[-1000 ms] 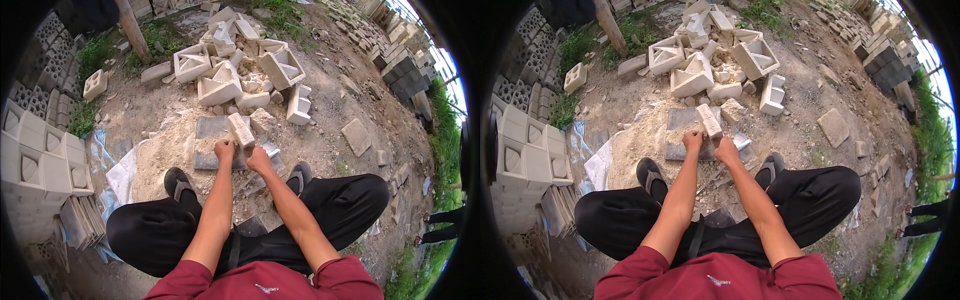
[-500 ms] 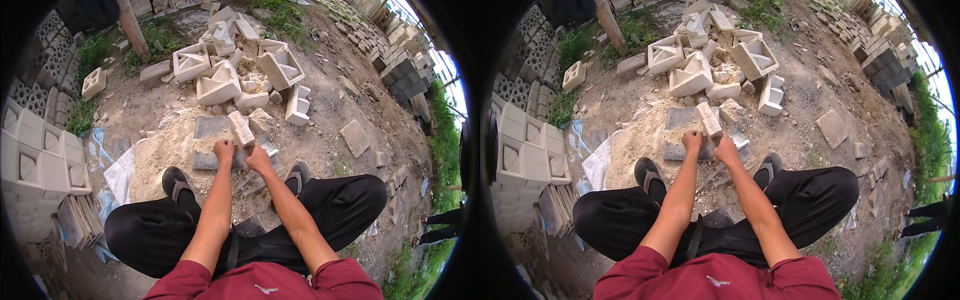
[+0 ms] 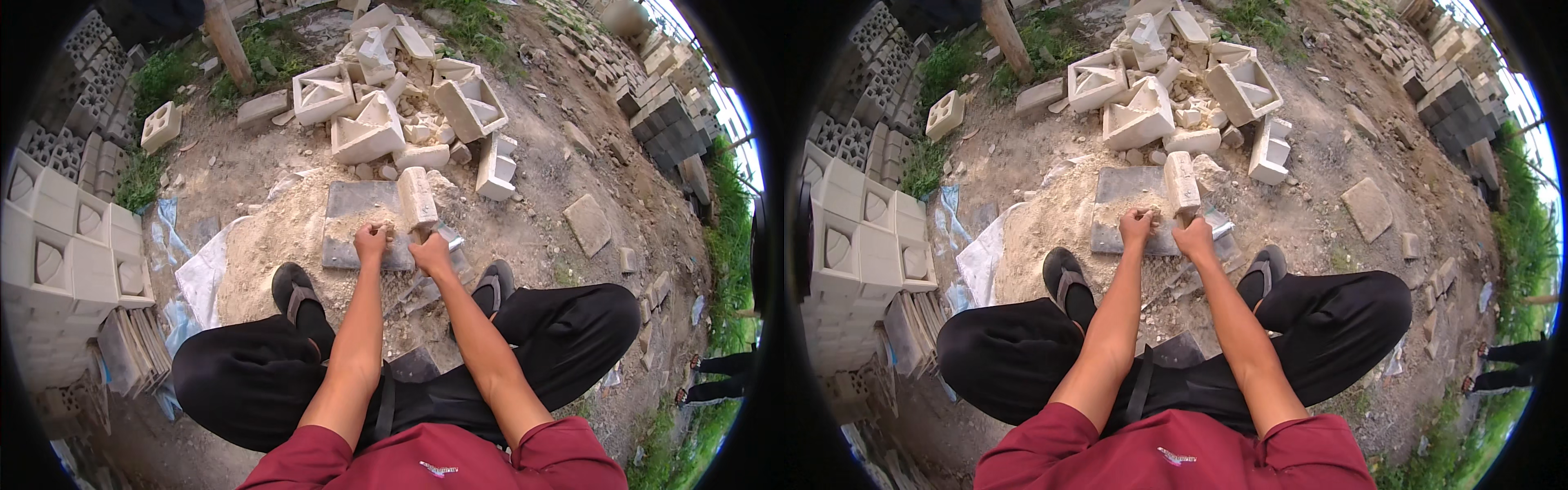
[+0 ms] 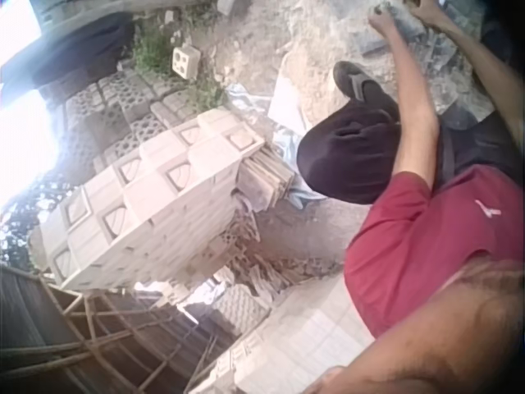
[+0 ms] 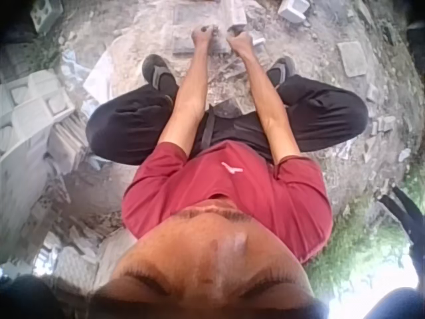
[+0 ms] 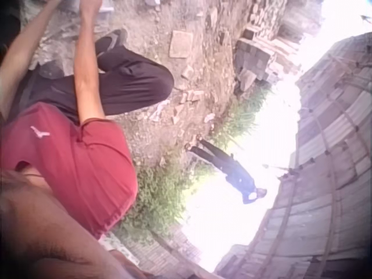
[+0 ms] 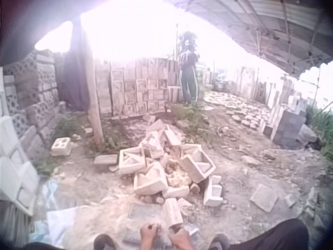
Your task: The person uses a hammer to strike a concrete block held by hand, breaking off small pieces over a pile of sand.
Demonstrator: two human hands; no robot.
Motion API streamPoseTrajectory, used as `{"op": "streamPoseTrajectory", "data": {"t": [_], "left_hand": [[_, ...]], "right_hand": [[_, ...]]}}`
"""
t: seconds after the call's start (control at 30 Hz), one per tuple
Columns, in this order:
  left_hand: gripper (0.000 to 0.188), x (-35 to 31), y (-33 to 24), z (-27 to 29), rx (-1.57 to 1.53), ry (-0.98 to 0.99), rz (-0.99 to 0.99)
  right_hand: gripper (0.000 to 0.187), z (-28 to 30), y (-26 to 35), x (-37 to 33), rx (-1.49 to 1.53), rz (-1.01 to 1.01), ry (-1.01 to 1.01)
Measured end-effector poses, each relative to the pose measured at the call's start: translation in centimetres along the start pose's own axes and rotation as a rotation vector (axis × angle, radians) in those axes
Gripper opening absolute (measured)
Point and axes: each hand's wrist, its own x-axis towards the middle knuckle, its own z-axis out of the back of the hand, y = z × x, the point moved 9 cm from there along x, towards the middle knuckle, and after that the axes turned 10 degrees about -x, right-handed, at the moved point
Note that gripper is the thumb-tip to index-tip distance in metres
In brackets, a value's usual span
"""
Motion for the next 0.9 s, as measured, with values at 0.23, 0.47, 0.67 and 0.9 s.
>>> {"op": "streamPoseTrajectory", "data": {"t": [0.23,0.47,0.67,0.9], "left_hand": [[0.026,-0.2,-1.4,0.6,0.51,-0.017,-0.17],[0.027,-0.9,-2.9,-0.7,0.514,0.046,-0.374],[0.03,-1.9,-3.2,-1.4,0.481,0.017,-0.318],[0.027,-1.3,-2.6,-0.2,0.546,0.01,-0.36]], "right_hand": [[0.044,1.3,3.4,-0.9,0.019,0.106,-0.005],[0.043,5.0,7.9,-1.1,0.164,0.29,-0.154],[0.046,0.6,3.3,-0.3,-0.044,0.196,0.02],[0.042,3.0,5.9,-0.4,-0.022,0.192,-0.016]]}}
